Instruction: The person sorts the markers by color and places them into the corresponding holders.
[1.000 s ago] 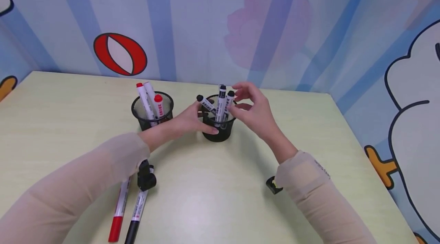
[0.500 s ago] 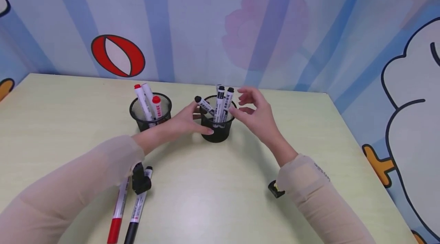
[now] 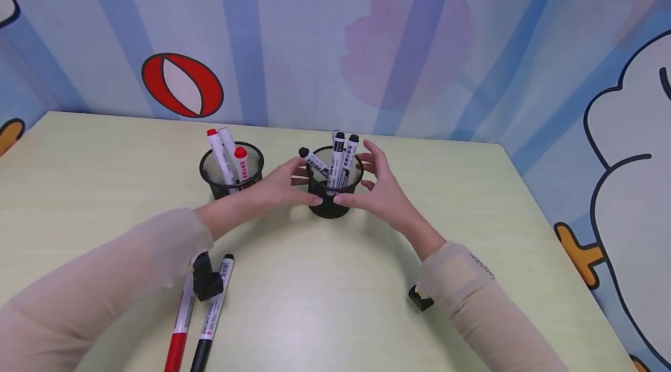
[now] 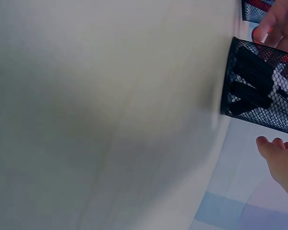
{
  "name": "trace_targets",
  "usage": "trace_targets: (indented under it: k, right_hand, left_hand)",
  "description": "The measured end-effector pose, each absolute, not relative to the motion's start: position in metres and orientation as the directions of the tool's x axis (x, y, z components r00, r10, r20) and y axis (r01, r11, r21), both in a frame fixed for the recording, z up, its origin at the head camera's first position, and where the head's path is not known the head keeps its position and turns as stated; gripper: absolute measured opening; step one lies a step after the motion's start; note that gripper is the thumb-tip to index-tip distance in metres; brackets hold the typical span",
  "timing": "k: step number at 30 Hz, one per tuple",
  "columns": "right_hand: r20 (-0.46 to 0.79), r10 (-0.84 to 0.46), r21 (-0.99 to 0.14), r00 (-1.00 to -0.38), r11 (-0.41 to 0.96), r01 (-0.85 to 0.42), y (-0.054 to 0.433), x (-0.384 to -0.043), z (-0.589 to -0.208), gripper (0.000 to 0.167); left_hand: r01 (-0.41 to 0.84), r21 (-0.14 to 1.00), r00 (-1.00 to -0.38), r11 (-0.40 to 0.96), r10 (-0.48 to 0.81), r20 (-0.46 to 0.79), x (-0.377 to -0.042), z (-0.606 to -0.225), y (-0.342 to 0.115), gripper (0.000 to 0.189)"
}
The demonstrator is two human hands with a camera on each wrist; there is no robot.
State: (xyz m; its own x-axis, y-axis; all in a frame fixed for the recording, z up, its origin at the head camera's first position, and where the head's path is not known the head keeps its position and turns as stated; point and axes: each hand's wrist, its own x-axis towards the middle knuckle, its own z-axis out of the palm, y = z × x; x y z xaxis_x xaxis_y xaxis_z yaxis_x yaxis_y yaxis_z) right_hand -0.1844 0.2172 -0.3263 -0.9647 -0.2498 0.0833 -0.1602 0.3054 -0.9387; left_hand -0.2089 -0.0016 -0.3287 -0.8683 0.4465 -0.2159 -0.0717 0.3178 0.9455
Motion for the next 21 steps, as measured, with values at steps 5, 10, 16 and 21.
trace_targets:
  k: [5, 10, 16, 21]
  right_hand:
    - [0.042, -0.259, -0.947, -0.965, 0.297, -0.121, 0.214, -0.186, -0.334, 0.104]
    - [0.03, -0.266, -0.952, -0.964, 0.287, -0.108, 0.21, -0.188, -0.338, 0.1]
    - [0.007, -0.242, -0.951, -0.97, 0.299, -0.081, 0.204, -0.189, -0.338, 0.1]
    - [-0.007, -0.231, -0.95, -0.973, 0.306, -0.066, 0.202, -0.19, -0.338, 0.096]
  left_hand:
    - [-0.066, 0.948, -0.865, 0.312, 0.455, -0.21, -0.208, -0.328, -0.003, 0.081]
    - [-0.053, 0.946, -0.86, 0.321, 0.467, -0.207, -0.203, -0.325, -0.006, 0.08]
    - [-0.051, 0.938, -0.842, 0.342, 0.49, -0.224, -0.198, -0.324, -0.012, 0.078]
    - [-0.051, 0.94, -0.828, 0.337, 0.511, -0.229, -0.194, -0.324, -0.019, 0.075]
